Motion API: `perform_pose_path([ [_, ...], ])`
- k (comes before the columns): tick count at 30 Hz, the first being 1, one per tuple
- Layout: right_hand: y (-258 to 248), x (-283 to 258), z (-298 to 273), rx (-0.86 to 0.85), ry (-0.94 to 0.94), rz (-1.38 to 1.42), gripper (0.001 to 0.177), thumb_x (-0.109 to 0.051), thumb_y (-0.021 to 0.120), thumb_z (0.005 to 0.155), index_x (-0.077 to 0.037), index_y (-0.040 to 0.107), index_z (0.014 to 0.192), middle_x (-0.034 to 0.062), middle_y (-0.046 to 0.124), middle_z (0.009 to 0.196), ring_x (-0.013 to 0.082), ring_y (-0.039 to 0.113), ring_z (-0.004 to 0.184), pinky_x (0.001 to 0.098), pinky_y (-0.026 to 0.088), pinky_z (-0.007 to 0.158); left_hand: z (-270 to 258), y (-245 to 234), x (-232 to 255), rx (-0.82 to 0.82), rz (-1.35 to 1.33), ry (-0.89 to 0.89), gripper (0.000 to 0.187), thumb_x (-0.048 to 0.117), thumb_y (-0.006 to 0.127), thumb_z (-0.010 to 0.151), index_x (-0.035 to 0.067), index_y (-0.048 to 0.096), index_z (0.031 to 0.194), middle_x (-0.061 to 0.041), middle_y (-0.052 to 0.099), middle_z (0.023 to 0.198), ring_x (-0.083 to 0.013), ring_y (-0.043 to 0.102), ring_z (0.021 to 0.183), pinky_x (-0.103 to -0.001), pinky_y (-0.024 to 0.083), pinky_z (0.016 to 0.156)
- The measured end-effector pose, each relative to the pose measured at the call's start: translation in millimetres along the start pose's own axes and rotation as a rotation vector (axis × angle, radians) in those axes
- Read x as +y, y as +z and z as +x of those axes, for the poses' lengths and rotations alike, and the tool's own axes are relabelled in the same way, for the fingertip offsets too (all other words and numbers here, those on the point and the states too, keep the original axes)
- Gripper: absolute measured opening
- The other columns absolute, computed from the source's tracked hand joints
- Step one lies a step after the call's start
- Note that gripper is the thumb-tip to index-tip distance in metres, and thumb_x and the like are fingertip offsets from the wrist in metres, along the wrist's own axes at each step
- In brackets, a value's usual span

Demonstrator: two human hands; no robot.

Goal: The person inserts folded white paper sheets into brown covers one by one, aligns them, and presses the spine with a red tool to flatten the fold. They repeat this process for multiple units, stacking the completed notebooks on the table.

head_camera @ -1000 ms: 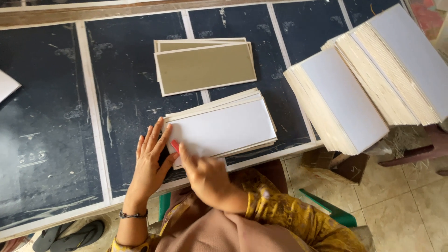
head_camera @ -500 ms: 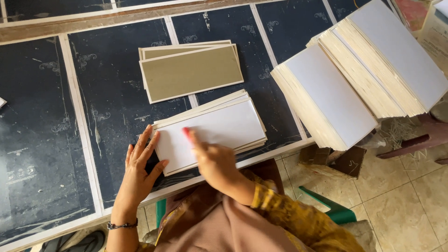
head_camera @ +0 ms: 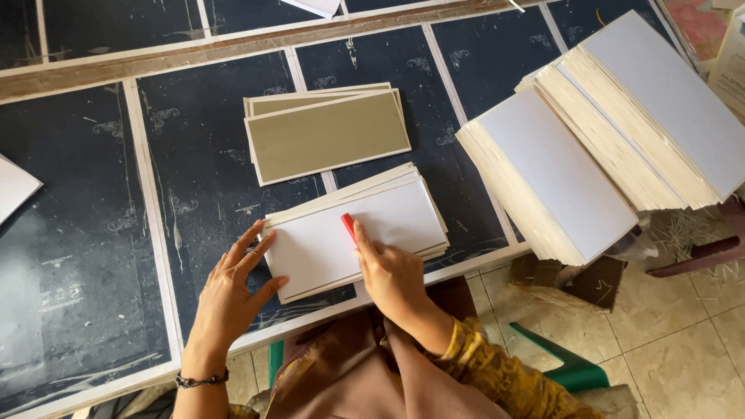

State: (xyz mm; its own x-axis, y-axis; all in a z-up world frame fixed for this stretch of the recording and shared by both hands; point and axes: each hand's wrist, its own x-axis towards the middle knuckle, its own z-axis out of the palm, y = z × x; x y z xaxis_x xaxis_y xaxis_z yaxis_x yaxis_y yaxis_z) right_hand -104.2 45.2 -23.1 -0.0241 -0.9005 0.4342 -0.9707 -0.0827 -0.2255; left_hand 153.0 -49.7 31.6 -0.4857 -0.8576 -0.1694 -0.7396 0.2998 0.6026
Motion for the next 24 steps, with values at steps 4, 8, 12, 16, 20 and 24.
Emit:
perform_pose_path([
  [4,-33,67,6,0.040,0.154,0.049,0.076,0.002,0.069,0.096,-0.029,0.042,0.160,-0.0129,0.048,0.057,0.0042,0.034,0.043,0.0240,0.028,0.034,12,-14,6,-0.024,0.203,0.069,0.066,0.043,0.061,0.095,0.025,0.045,0.156,0.007,0.034,0.170,-0.0292,0.054,0.136,-0.056,0.046,0.106],
  [8,-25,150,-22,-0.088,0.591,0.314,0.040,-0.027,0.066,0.101,-0.018,0.070,0.139,0.0185,0.078,0.093,0.0376,0.074,0.086,0.0493,0.057,0.076,52,-24,11,-0.021,0.447,0.007,0.033,0.042,0.070,0.093,0.030,0.074,0.123,0.009,0.069,0.127,-0.0230,0.073,0.114,-0.047,0.054,0.104],
  [12,-18,176,-34,0.168,0.713,0.759,0.034,-0.019,0.063,0.106,-0.014,0.069,0.139,0.0055,0.069,0.074,0.0153,0.062,0.057,0.0282,0.053,0.056,119,-22,40,0.206,0.394,0.179,0.036,0.030,0.076,0.093,0.013,0.075,0.125,-0.007,0.075,0.120,-0.0291,0.072,0.114,-0.046,0.055,0.097],
  [16,-12,177,-38,0.182,0.675,0.749,0.035,-0.017,0.064,0.105,-0.011,0.068,0.140,0.0070,0.070,0.075,0.0151,0.061,0.053,0.0285,0.052,0.054,176,16,8,0.242,0.595,0.236,0.079,0.042,0.090,0.075,0.007,0.065,0.141,-0.014,0.054,0.155,-0.0363,0.051,0.143,-0.055,0.044,0.114],
  [20,-13,173,-32,0.170,0.643,0.688,0.035,-0.015,0.065,0.104,-0.011,0.069,0.138,0.0068,0.067,0.066,0.0151,0.061,0.052,0.0283,0.051,0.051,192,21,-12,0.190,0.713,0.363,0.058,0.032,0.092,0.077,0.012,0.071,0.128,-0.008,0.070,0.131,-0.0290,0.069,0.123,-0.049,0.052,0.107],
  [24,-11,171,-34,0.180,0.651,0.700,0.035,-0.014,0.065,0.105,-0.011,0.070,0.140,0.0122,0.071,0.074,0.0157,0.059,0.060,0.0309,0.051,0.056,182,7,1,0.111,0.756,0.425,0.041,0.024,0.087,0.083,0.008,0.073,0.118,-0.013,0.074,0.120,-0.0323,0.077,0.103,-0.043,0.067,0.079],
])
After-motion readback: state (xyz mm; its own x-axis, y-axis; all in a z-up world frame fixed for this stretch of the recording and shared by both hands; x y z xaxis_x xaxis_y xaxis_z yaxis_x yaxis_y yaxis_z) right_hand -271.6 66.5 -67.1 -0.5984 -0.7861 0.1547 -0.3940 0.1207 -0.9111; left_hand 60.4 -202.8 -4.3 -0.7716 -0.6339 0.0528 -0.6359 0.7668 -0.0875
